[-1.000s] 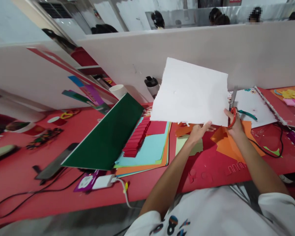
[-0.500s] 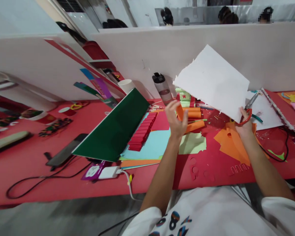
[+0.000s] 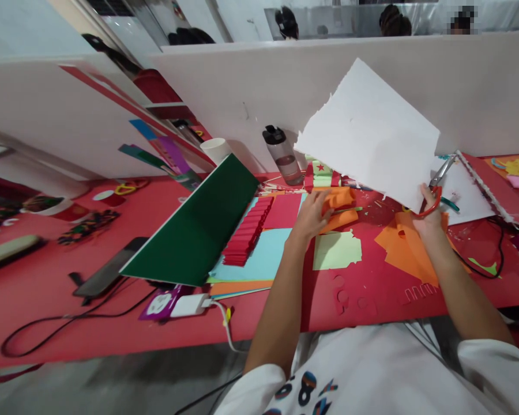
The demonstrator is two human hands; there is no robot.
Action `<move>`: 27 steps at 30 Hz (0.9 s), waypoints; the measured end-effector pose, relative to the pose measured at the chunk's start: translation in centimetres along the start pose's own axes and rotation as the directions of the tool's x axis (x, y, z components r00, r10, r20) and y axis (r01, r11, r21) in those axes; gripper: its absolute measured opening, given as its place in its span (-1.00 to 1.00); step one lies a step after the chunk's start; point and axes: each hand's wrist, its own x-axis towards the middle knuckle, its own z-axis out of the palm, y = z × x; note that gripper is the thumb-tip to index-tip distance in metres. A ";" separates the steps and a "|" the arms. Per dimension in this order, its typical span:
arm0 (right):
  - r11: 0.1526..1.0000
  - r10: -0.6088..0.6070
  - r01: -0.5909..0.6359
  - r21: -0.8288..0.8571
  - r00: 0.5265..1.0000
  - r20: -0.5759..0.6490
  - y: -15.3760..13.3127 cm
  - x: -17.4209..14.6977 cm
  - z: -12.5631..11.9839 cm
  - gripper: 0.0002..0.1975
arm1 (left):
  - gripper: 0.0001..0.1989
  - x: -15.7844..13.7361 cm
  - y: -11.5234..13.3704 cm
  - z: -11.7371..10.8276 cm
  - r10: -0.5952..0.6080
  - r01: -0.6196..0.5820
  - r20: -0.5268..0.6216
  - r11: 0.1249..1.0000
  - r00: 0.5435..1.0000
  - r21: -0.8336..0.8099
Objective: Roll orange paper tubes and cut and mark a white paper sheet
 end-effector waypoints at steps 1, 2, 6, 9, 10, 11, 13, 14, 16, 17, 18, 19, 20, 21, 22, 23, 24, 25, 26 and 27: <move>1.000 0.005 -0.005 0.024 1.000 -0.009 0.0 0.0 0.0 -0.69 | -0.47 0.0 0.0 0.2 0.017 -0.017 0.026 1.000 1.000 0.012; 0.999 0.006 -0.005 0.045 1.000 -0.021 0.1 0.1 0.1 -0.67 | -0.50 0.0 0.0 0.3 0.027 -0.027 0.035 1.000 0.999 0.009; 0.997 -0.023 0.027 0.078 0.999 -0.043 0.3 0.2 0.2 -0.60 | -0.66 0.3 0.2 0.3 -0.011 0.008 -0.047 0.998 0.999 -0.060; 0.999 -0.053 0.053 0.007 0.998 0.015 0.5 0.0 0.4 -0.61 | -0.74 0.6 1.2 -0.2 -0.145 0.102 -0.104 0.934 0.984 -0.343; 0.997 -0.069 0.070 -0.027 0.997 0.037 0.5 -0.2 0.5 -0.61 | -0.71 0.7 1.8 -0.2 -0.192 0.134 -0.066 0.857 0.979 -0.498; 0.995 -0.083 0.086 -0.058 0.995 0.053 0.6 -0.4 0.6 -0.61 | -0.65 0.7 2.5 -0.2 -0.213 0.166 0.005 0.746 0.977 -0.645; 0.990 -0.101 0.107 -0.095 0.993 0.065 0.7 -1.0 1.0 -0.58 | -0.52 0.6 4.0 0.3 -0.172 0.237 0.173 0.499 0.970 -0.833; 0.988 -0.104 0.111 -0.104 0.992 0.069 0.7 -1.3 1.2 -0.57 | -0.47 0.5 4.8 0.8 -0.150 0.270 0.229 0.388 0.962 -0.881; 0.983 -0.119 0.129 -0.131 0.989 0.086 0.7 -2.0 1.8 -0.55 | -0.39 0.2 6.3 2.0 -0.161 0.323 0.294 0.205 0.942 -0.924; 0.978 -0.132 0.146 -0.152 0.986 0.101 0.7 -2.3 2.1 -0.55 | -0.35 0.0 7.0 2.6 -0.177 0.362 0.335 0.145 0.925 -0.921; 0.971 -0.145 0.165 -0.176 0.982 0.119 0.6 -2.6 2.4 -0.54 | -0.34 -0.1 7.6 3.3 -0.186 0.382 0.357 0.125 0.916 -0.916; 0.963 -0.154 0.180 -0.202 0.978 0.137 0.5 -2.9 2.7 -0.52 | -0.33 -0.2 8.1 3.8 -0.201 0.402 0.375 0.118 0.905 -0.908; 0.954 -0.156 0.190 -0.230 0.975 0.157 0.4 -3.1 2.9 -0.50 | -0.32 -0.3 8.5 4.2 -0.234 0.417 0.384 0.117 0.893 -0.901; 0.946 -0.150 0.193 -0.259 0.973 0.178 0.3 -3.4 3.1 -0.48 | -0.31 -0.3 8.9 4.5 -0.278 0.426 0.383 0.113 0.881 -0.898; 0.937 -0.140 0.195 -0.289 0.970 0.199 0.2 -3.6 3.3 -0.46 | -0.31 -0.3 9.1 4.7 -0.329 0.432 0.380 0.099 0.864 -0.896; 0.927 -0.129 0.195 -0.321 0.968 0.217 0.1 -3.8 3.4 -0.45 | -0.31 -0.3 9.4 4.7 -0.383 0.430 0.371 0.078 0.846 -0.899; 0.916 -0.114 0.192 -0.351 0.966 0.230 0.0 -3.9 3.5 -0.43 | -0.31 -0.3 9.5 4.6 -0.429 0.417 0.356 0.054 0.830 -0.907; 0.909 -0.094 0.179 -0.376 0.967 0.236 -0.1 -4.0 3.6 -0.42 | -0.33 -0.2 9.7 4.5 -0.464 0.393 0.335 0.030 0.820 -0.919; 0.907 -0.060 0.152 -0.394 0.970 0.237 -0.1 -4.2 3.6 -0.41 | -0.35 -0.1 9.8 4.2 -0.491 0.363 0.313 0.008 0.813 -0.932; 0.908 -0.012 0.110 -0.403 0.971 0.238 -0.1 -4.3 3.6 -0.39 | -0.36 0.0 9.9 4.0 -0.520 0.325 0.284 -0.011 0.806 -0.946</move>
